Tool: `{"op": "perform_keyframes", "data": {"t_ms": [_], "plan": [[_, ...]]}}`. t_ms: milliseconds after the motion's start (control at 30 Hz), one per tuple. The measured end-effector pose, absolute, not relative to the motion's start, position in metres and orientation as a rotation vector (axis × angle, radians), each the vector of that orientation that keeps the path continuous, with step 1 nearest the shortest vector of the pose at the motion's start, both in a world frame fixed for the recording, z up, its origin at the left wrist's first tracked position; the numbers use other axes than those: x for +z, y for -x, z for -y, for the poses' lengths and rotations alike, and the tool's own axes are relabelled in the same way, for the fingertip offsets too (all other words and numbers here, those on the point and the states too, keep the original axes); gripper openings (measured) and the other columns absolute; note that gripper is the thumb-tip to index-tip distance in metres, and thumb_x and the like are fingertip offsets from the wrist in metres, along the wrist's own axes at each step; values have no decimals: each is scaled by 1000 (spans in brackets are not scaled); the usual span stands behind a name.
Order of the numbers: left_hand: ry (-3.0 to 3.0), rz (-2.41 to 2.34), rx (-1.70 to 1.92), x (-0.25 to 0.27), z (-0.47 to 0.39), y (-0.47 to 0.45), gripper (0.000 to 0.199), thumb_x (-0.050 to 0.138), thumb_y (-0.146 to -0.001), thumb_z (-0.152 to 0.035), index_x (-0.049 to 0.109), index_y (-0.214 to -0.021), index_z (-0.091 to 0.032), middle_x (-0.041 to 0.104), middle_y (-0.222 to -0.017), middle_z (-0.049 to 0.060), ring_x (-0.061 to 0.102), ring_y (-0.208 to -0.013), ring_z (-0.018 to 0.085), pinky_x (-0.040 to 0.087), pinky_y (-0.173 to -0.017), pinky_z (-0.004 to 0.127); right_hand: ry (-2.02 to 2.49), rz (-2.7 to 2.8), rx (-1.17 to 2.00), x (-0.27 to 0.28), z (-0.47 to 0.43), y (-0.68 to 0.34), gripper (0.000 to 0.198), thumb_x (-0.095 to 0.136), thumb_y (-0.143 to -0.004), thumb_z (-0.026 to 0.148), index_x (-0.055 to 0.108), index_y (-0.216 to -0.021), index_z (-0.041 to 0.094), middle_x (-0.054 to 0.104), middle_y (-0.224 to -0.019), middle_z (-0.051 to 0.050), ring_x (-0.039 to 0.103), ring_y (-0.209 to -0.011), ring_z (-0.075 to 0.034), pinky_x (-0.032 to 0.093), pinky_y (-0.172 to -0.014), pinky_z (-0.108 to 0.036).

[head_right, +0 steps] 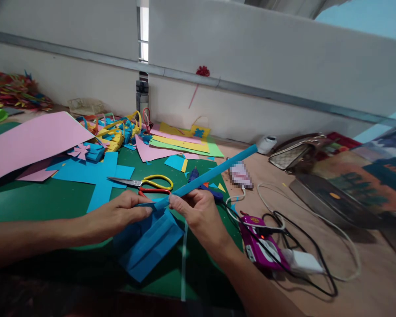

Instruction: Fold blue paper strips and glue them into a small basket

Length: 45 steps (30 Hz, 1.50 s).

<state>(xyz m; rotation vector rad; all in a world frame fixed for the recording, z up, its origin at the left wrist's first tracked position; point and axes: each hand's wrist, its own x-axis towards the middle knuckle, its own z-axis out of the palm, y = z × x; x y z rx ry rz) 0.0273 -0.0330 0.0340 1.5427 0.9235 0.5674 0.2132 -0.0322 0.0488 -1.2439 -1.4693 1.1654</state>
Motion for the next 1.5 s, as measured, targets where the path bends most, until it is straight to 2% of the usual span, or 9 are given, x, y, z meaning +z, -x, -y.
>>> {"op": "perform_keyframes", "data": {"t_ms": [500,833,1200,1500], "plan": [[-1445,-922,559,32,33,-28,25,49,-77,-36,61,-73,-14,46,-57,-2,39,-54,11,29,-50,23,1313,1505,1198,51,31,-212,26,73,-63,40,66,-63,15,64,-62,-1,55,-56,-12,45,-53,-24],[-1435,-1027,614,29,34,-27,24,50,-76,-35,60,-71,-15,35,-54,-4,32,-52,11,24,-47,23,1294,1531,1204,53,33,-211,20,72,-64,34,70,-70,16,66,-64,-1,57,-58,-13,46,-53,-24],[-1442,-991,603,33,34,-28,26,50,-76,-39,60,-71,-15,37,-53,-4,34,-54,12,24,-50,23,1309,1629,1128,52,34,-213,20,67,-70,32,73,-82,17,69,-68,-2,60,-61,-16,49,-55,-26],[-1332,-987,611,26,34,-31,26,53,-74,-40,54,-65,-15,37,-53,-5,29,-51,9,22,-49,24,1374,1740,937,53,36,-210,22,60,-74,34,73,-74,17,70,-71,-3,62,-67,-20,49,-63,-30]]}}
